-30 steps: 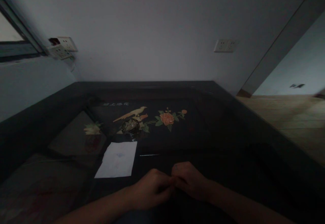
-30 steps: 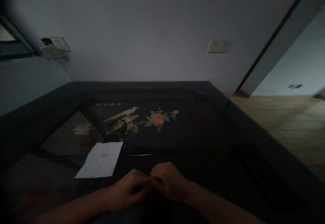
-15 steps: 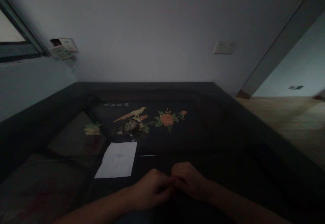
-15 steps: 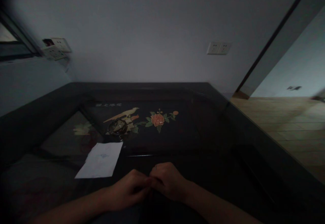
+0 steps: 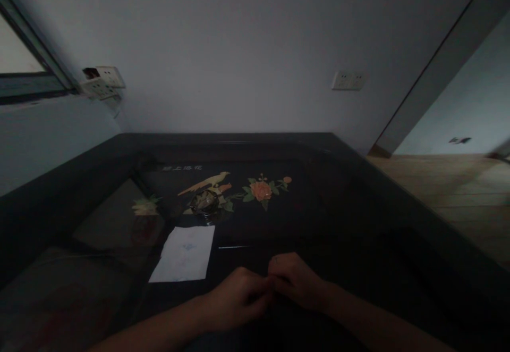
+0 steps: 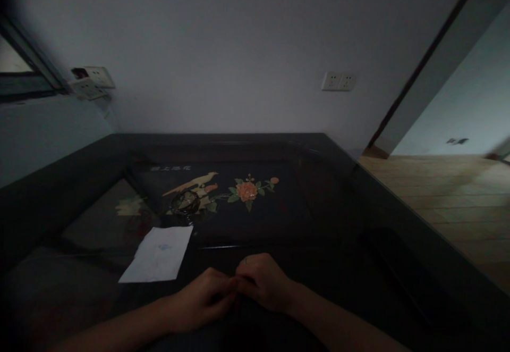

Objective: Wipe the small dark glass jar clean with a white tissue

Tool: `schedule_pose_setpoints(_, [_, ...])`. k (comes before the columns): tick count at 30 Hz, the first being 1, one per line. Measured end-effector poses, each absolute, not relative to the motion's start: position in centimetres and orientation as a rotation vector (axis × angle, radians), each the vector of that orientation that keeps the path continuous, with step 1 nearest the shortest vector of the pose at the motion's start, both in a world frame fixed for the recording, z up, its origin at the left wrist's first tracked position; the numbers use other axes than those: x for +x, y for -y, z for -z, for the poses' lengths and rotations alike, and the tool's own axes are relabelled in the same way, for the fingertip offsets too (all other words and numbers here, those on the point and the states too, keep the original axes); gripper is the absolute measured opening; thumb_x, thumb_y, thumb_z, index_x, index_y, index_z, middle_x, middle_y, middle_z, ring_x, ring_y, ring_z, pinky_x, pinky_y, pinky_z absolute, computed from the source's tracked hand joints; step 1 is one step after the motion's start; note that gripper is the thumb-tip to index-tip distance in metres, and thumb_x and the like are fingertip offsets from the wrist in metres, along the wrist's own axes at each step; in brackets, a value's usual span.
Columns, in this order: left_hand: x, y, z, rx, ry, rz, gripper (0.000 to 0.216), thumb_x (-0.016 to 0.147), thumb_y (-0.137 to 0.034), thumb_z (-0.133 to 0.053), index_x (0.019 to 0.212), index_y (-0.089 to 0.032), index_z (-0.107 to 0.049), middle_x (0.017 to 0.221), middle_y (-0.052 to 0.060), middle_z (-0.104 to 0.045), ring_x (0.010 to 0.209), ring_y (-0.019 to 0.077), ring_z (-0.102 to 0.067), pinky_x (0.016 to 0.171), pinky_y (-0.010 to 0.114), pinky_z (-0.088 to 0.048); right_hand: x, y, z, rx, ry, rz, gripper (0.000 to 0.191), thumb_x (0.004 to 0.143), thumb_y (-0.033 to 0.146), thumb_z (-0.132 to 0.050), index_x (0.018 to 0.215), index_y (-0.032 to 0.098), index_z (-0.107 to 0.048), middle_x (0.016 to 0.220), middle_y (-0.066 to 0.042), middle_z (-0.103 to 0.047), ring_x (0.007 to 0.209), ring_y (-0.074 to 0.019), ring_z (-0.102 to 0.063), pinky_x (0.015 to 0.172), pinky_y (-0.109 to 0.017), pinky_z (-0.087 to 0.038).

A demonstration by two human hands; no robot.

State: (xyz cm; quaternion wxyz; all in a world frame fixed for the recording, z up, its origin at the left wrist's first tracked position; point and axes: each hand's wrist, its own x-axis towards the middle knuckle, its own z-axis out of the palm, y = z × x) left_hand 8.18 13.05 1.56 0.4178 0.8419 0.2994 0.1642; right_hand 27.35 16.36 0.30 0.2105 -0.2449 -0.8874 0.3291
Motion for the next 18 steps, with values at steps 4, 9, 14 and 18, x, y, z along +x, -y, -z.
schedule_pose_setpoints(4, [8.3, -13.0, -1.5, 2.132, -0.760, -0.422, 0.021, 0.084, -0.012, -0.045, 0.071, -0.015, -0.060, 0.064, 0.001, -0.060, 0.056, 0.0087, -0.053, 0.055, 0.017, -0.038, 27.3, -16.6, -0.5, -0.713, 2.423, -0.962, 0.069, 0.092, 0.069, -0.009, 0.059, 0.019, -0.044, 0.059, -0.003, -0.052, 0.059, -0.0142, -0.049, 0.058, -0.027, -0.034])
schedule_pose_setpoints(9, [8.3, -12.6, -1.3, 2.080, -0.846, -0.474, 0.021, 0.084, -0.014, -0.046, 0.071, -0.014, -0.063, 0.056, -0.002, -0.053, 0.050, 0.0073, -0.050, 0.051, 0.016, -0.036, 27.1, -16.8, -0.6, -0.802, 2.359, -0.983, 0.068, 0.092, 0.070, -0.012, 0.058, 0.019, -0.042, 0.057, 0.000, -0.046, 0.055, -0.0124, -0.045, 0.056, -0.026, -0.032])
schedule_pose_setpoints(14, [7.5, -12.9, -3.4, 1.920, -0.916, -0.547, 0.032, 0.092, -0.030, -0.040, 0.077, -0.013, -0.064, 0.055, -0.002, -0.054, 0.051, 0.0081, -0.052, 0.054, 0.017, -0.040, 27.2, -16.8, -0.7, -0.872, 2.311, -0.991, 0.067, 0.092, 0.069, -0.022, 0.057, 0.018, -0.046, 0.056, 0.000, -0.048, 0.054, -0.0117, -0.045, 0.055, -0.025, -0.031])
schedule_pose_setpoints(18, [4.0, -15.1, -6.6, 1.822, -1.226, -0.482, 0.040, 0.094, -0.044, -0.034, 0.083, -0.016, -0.060, 0.061, -0.002, -0.055, 0.047, 0.0089, -0.045, 0.046, 0.019, -0.034, 27.4, -16.8, -1.2, -0.932, 2.247, -0.995, 0.063, 0.094, 0.064, -0.030, 0.059, 0.017, -0.054, 0.056, -0.001, -0.053, 0.054, -0.0124, -0.051, 0.056, -0.025, -0.035])
